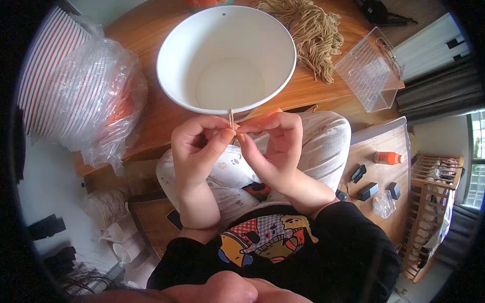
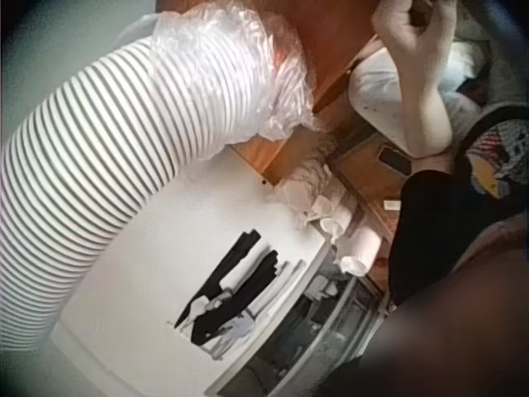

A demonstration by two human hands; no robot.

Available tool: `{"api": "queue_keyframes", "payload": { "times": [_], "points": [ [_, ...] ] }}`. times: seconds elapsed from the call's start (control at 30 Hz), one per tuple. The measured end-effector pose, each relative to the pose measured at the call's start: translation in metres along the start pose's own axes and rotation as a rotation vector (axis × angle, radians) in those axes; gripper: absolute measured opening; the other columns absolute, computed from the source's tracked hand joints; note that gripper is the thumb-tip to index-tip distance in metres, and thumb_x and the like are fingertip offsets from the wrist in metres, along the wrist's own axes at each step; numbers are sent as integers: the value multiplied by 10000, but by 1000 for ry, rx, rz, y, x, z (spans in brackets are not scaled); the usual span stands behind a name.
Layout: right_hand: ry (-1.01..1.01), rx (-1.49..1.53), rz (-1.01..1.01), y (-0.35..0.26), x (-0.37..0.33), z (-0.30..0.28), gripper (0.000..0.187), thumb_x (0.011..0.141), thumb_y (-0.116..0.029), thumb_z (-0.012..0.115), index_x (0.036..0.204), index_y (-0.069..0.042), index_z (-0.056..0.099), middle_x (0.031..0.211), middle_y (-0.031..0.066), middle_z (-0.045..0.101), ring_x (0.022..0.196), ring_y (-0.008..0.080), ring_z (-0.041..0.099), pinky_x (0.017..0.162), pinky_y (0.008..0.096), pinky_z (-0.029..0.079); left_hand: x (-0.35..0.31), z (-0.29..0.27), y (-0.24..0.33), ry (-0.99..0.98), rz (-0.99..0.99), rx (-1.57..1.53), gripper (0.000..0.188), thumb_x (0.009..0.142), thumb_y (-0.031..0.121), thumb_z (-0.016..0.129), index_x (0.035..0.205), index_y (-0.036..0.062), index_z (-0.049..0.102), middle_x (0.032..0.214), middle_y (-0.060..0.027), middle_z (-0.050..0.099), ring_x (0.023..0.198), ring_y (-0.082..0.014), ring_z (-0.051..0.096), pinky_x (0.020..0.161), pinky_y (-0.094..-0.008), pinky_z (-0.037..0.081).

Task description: Attaching string handles to paper bucket containers in a workshop environment.

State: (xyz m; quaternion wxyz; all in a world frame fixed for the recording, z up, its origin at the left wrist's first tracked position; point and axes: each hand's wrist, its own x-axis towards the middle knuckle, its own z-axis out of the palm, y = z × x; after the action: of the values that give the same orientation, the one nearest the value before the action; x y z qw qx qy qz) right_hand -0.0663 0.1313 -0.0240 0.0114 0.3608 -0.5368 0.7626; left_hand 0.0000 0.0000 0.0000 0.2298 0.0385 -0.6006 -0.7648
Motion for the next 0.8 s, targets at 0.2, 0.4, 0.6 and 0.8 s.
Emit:
{"api": "queue_keyframes", "payload": {
  "times": [0.2,0.4,0.6,0.8],
  "points": [
    [36,-8,39,6,-2,0,419,809,102,666,1078,-32,375,1013,124,598,940,198,657,812,275,484,3,-2,-1,-50,26,89,97,830,21,729,907,-20,686,720,28,630,535,8,417,494,-155,289],
    [65,-8,80,5,4,1,403,810,84,672,1062,-34,382,1015,109,610,976,179,655,800,253,482,9,-7,-9,-34,276,306,87,821,-4,730,898,-11,691,847,-60,721,557,-2,487,492,-157,344],
    [60,-86,92,3,7,-1,405,800,50,702,1030,-55,386,986,90,655,930,132,643,786,233,458,11,-7,-9,-24,455,504,95,827,2,722,914,-18,688,858,-89,724,618,-43,589,517,-161,414],
    [48,-102,116,1,8,0,400,797,47,706,1007,-65,385,974,84,666,907,111,635,766,217,440,7,-7,-8,-24,309,439,88,849,-15,687,936,-28,681,869,-82,724,616,-16,562,500,-153,389]
  ]
}}
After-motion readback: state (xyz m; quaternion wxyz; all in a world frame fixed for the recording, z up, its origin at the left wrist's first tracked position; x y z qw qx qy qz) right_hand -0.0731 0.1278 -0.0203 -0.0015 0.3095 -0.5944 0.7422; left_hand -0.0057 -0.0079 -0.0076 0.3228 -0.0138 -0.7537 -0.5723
